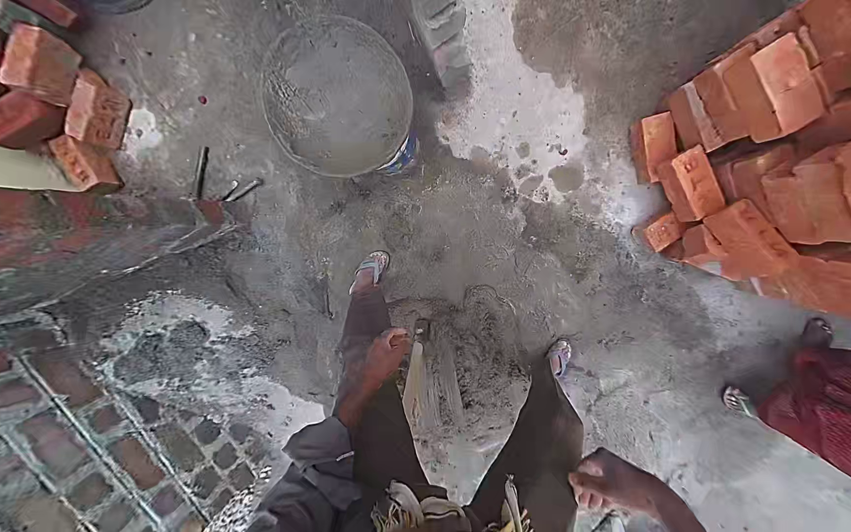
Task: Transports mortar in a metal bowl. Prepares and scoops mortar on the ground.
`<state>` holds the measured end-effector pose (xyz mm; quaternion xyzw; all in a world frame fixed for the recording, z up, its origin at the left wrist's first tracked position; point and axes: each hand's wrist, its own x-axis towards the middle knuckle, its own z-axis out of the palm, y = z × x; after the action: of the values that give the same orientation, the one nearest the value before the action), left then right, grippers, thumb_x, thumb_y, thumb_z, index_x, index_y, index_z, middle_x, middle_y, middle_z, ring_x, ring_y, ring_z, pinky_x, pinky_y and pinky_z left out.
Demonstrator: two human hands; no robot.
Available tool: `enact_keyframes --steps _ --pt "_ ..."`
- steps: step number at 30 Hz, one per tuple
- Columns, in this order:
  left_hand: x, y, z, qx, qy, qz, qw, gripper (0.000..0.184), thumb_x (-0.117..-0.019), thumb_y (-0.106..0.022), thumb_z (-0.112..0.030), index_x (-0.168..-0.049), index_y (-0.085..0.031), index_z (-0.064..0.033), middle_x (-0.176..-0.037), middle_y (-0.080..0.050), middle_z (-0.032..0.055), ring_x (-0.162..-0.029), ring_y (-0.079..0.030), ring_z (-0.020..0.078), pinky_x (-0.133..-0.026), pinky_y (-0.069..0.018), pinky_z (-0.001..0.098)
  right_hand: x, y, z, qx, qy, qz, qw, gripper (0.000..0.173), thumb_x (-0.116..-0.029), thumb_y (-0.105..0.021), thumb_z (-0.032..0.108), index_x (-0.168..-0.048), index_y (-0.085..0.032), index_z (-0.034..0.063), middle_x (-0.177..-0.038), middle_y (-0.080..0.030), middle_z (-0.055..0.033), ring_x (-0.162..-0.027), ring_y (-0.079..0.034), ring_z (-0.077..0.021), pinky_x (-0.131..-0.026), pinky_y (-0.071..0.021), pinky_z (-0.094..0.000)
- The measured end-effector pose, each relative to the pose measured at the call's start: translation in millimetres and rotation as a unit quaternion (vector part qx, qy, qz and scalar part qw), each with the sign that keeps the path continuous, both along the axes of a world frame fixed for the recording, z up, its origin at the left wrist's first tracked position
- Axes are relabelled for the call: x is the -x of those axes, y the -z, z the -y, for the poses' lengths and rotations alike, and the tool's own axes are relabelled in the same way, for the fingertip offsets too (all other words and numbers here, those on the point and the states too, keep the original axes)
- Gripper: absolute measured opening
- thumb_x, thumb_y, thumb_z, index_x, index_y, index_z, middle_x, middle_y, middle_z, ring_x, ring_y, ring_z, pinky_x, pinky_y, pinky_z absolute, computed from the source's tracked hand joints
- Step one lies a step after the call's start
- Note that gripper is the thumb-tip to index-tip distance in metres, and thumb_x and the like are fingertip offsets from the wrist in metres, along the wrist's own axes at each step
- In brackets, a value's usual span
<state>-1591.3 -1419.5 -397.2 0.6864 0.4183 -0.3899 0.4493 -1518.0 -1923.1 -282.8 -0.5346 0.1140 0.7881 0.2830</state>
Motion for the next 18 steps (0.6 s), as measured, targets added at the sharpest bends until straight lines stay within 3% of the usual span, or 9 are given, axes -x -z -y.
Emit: enact_keyframes --steps 3,5,6,7,9,10,13,15,18 --pt "82 24 24 0.032 0.121 -0.108 0.986 0.040 -0.1017 -0.062 -0.027 -0.134 -0.063 -0.0031 -0.129 -0.066 0.0192 -0.118 -0.066 0.0300 -0.105 -0.0501 0.0508 -45 161 28 0.150 0.092 0.116 0.978 0.047 -0.1078 -0.049 0.046 -0.128 -0.065 0.0069 -0.106 -0.073 -0.0148 -0.089 -0.072 -0.0261 -0.078 -0.0578 -0.0457" --pt "99 41 12 0.011 0.172 -0.138 0.975 0.037 -0.1004 -0.065 -0.025 -0.131 -0.066 -0.0034 -0.124 -0.069 0.0183 -0.115 -0.068 0.0299 -0.104 -0.0513 0.0511 -23 248 -22 0.151 0.109 0.174 0.967 0.047 -0.1085 -0.047 0.043 -0.135 -0.063 0.0085 -0.113 -0.073 -0.0156 -0.095 -0.071 -0.0267 -0.083 -0.0568 -0.0466" --pt "93 58 8 0.005 0.189 -0.135 0.973 0.035 -0.1002 -0.066 -0.023 -0.130 -0.066 -0.0036 -0.122 -0.070 0.0182 -0.113 -0.069 0.0300 -0.102 -0.0526 0.0511 -4 271 -54 0.148 0.112 0.195 0.963 0.044 -0.1087 -0.049 0.037 -0.138 -0.062 0.0069 -0.121 -0.071 -0.0164 -0.105 -0.069 -0.0268 -0.093 -0.0539 -0.0465" --pt "88 69 7 0.009 0.202 -0.133 0.970 0.034 -0.1005 -0.066 -0.020 -0.130 -0.066 -0.0034 -0.122 -0.070 0.0189 -0.112 -0.069 0.0312 -0.101 -0.0537 0.0523 26 279 -86 0.143 0.101 0.189 0.966 0.044 -0.1082 -0.050 0.031 -0.141 -0.060 0.0028 -0.135 -0.065 -0.0203 -0.125 -0.062 -0.0319 -0.108 -0.0464 -0.0509" --pt "72 92 -3 0.030 0.209 -0.109 0.971 0.034 -0.1015 -0.063 -0.014 -0.132 -0.063 0.0001 -0.123 -0.068 0.0241 -0.110 -0.068 0.0361 -0.096 -0.0530 0.0564 100 292 -152 0.162 0.106 0.119 0.974 0.048 -0.1080 -0.051 0.036 -0.137 -0.061 -0.0004 -0.141 -0.061 -0.0238 -0.134 -0.056 -0.0373 -0.113 -0.0420 -0.0564" --pt "59 107 -14 0.039 0.208 -0.090 0.973 0.036 -0.1018 -0.061 -0.014 -0.134 -0.061 0.0014 -0.125 -0.066 0.0258 -0.110 -0.067 0.0362 -0.096 -0.0522 0.0561 126 295 -186 0.165 0.109 0.069 0.978 0.052 -0.1077 -0.049 0.042 -0.134 -0.063 -0.0008 -0.139 -0.061 -0.0241 -0.133 -0.057 -0.0380 -0.111 -0.0440 -0.0587" --pt "14 144 -45 0.051 0.152 -0.038 0.986 0.042 -0.1037 -0.056 -0.020 -0.139 -0.055 0.0027 -0.126 -0.064 0.0237 -0.103 -0.066 0.0219 -0.090 -0.0554 0.0403 181 309 -271 0.164 0.118 -0.067 0.977 0.065 -0.1041 -0.049 0.056 -0.125 -0.066 -0.0026 -0.132 -0.064 -0.0256 -0.125 -0.062 -0.0394 -0.101 -0.0488 -0.0631" --pt "6 153 -79 0.051 0.098 -0.007 0.994 0.044 -0.1022 -0.057 -0.025 -0.137 -0.055 0.0021 -0.125 -0.065 0.0194 -0.102 -0.067 0.0147 -0.087 -0.0568 0.0326 220 310 -325 0.161 0.172 -0.110 0.966 0.068 -0.1034 -0.051 0.057 -0.134 -0.061 -0.0032 -0.134 -0.063 -0.0271 -0.126 -0.061 -0.0398 -0.104 -0.0469 -0.0616" --pt "1 168 -122 0.056 0.017 0.026 0.998 0.044 -0.1002 -0.059 -0.025 -0.136 -0.057 0.0004 -0.122 -0.067 0.0149 -0.101 -0.070 0.0124 -0.085 -0.0591 0.0288 258 327 -377 0.227 0.179 -0.057 0.956 0.069 -0.0991 -0.063 0.051 -0.144 -0.050 0.0008 -0.133 -0.063 -0.0264 -0.123 -0.063 -0.0400 -0.104 -0.0492 -0.0598"
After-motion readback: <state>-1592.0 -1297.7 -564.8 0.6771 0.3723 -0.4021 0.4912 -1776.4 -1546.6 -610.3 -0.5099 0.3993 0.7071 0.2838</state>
